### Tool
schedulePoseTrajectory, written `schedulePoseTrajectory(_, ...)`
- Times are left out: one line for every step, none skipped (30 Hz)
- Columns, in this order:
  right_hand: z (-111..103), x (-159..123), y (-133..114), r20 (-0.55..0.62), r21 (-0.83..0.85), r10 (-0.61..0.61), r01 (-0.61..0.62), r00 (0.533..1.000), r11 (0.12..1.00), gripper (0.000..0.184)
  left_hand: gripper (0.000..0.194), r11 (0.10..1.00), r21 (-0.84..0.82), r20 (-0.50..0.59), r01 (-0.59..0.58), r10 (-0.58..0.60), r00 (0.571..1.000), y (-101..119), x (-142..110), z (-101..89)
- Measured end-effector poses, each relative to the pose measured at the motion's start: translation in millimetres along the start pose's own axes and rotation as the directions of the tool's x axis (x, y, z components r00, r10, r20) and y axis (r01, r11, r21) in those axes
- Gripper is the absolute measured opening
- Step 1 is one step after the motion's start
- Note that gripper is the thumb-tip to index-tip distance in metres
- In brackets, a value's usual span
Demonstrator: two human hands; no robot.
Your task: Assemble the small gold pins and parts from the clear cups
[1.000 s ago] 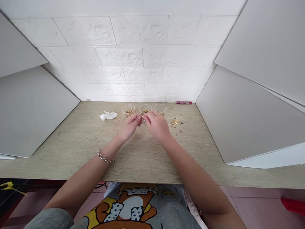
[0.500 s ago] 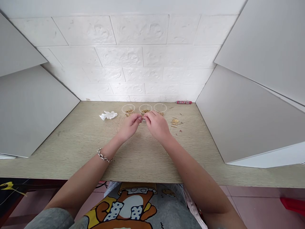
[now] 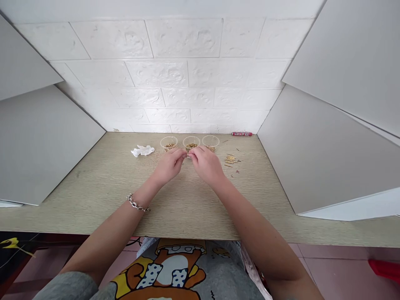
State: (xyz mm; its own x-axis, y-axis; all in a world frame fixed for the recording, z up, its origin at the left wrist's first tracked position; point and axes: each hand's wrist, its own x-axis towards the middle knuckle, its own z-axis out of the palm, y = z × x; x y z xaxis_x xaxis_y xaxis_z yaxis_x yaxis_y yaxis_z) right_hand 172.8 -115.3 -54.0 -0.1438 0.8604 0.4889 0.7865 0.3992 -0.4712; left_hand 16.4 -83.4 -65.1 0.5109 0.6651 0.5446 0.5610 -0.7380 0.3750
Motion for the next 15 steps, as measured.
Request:
schedulePoseTrajectory(0.3, -0.2, 0.0, 0.002, -0.012, -0.002, 0.002, 1.0, 1.0, 0.018, 0.021, 1.0, 0.013, 0.001, -0.001, 0.001, 1.0, 0.4, -0.2, -0.1)
schedulePoseTrajectory(0.6, -0.5, -0.1, 0.001, -0.031, -0.008, 0.008, 1.0, 0.999, 0.018, 0.022, 1.0, 0.029, 0.005, -0.002, 0.002, 1.0, 1.0, -0.3, -0.4)
schedulePoseTrajectory(0.9, -0.9, -0.5, -0.004, -0.056, -0.018, 0.017, 1.0, 0.998, 0.019, 0.022, 0.999, 0.046, 0.012, -0.003, 0.002, 1.0, 1.6, -0.5, -0.7)
schedulePoseTrajectory(1.2, -1.4, -1.1, -0.012, -0.084, -0.03, 0.029, 0.999, 0.996, 0.02, 0.023, 0.998, 0.061, 0.018, -0.001, 0.0, 1.0, 2.3, -0.6, -1.2)
schedulePoseTrajectory(1.5, -1.9, -1.8, -0.023, -0.112, -0.043, 0.04, 0.999, 0.993, 0.021, 0.023, 0.997, 0.074, 0.025, 0.001, -0.003, 1.0, 3.0, -0.7, -1.6)
schedulePoseTrajectory(1.7, -2.5, -2.5, -0.033, -0.136, -0.055, 0.05, 0.998, 0.989, 0.022, 0.023, 0.997, 0.082, 0.03, 0.004, -0.007, 1.0, 3.6, -0.9, -2.0)
schedulePoseTrajectory(1.9, -2.9, -3.2, -0.041, -0.152, -0.065, 0.058, 0.997, 0.987, 0.023, 0.023, 0.996, 0.085, 0.034, 0.008, -0.011, 0.999, 4.3, -1.0, -2.4)
schedulePoseTrajectory(2.0, -3.2, -3.7, -0.047, -0.158, -0.071, 0.063, 0.996, 0.985, 0.023, 0.023, 0.996, 0.086, 0.035, 0.012, -0.015, 0.999, 4.9, -1.1, -2.7)
schedulePoseTrajectory(2.0, -3.5, -4.0, -0.049, -0.155, -0.075, 0.066, 0.996, 0.986, 0.023, 0.024, 0.996, 0.084, 0.037, 0.015, -0.018, 0.999, 5.3, -1.2, -3.0)
schedulePoseTrajectory(2.0, -3.6, -4.0, -0.049, -0.146, -0.078, 0.07, 0.996, 0.987, 0.023, 0.024, 0.996, 0.082, 0.037, 0.018, -0.021, 0.999, 5.6, -1.3, -3.3)
schedulePoseTrajectory(1.9, -3.6, -3.9, -0.047, -0.132, -0.08, 0.074, 0.996, 0.988, 0.023, 0.024, 0.997, 0.078, 0.036, 0.021, -0.024, 0.999, 5.7, -1.3, -3.5)
schedulePoseTrajectory(1.7, -3.5, -3.6, -0.044, -0.116, -0.081, 0.075, 0.996, 0.99, 0.023, 0.024, 0.997, 0.074, 0.034, 0.022, -0.025, 0.999, 5.5, -1.3, -3.7)
schedulePoseTrajectory(1.6, -3.5, -3.2, -0.042, -0.098, -0.079, 0.075, 0.996, 0.992, 0.023, 0.023, 0.997, 0.068, 0.032, 0.021, -0.024, 0.999, 5.2, -1.2, -3.9)
schedulePoseTrajectory(1.5, -3.4, -2.8, -0.039, -0.08, -0.077, 0.074, 0.996, 0.994, 0.023, 0.023, 0.998, 0.058, 0.03, 0.018, -0.019, 0.999, 4.6, -1.1, -4.1)
schedulePoseTrajectory(1.5, -3.3, -2.3, -0.036, -0.064, -0.075, 0.072, 0.997, 0.995, 0.022, 0.022, 0.999, 0.046, 0.031, 0.012, -0.013, 0.999, 3.9, -0.9, -4.4)
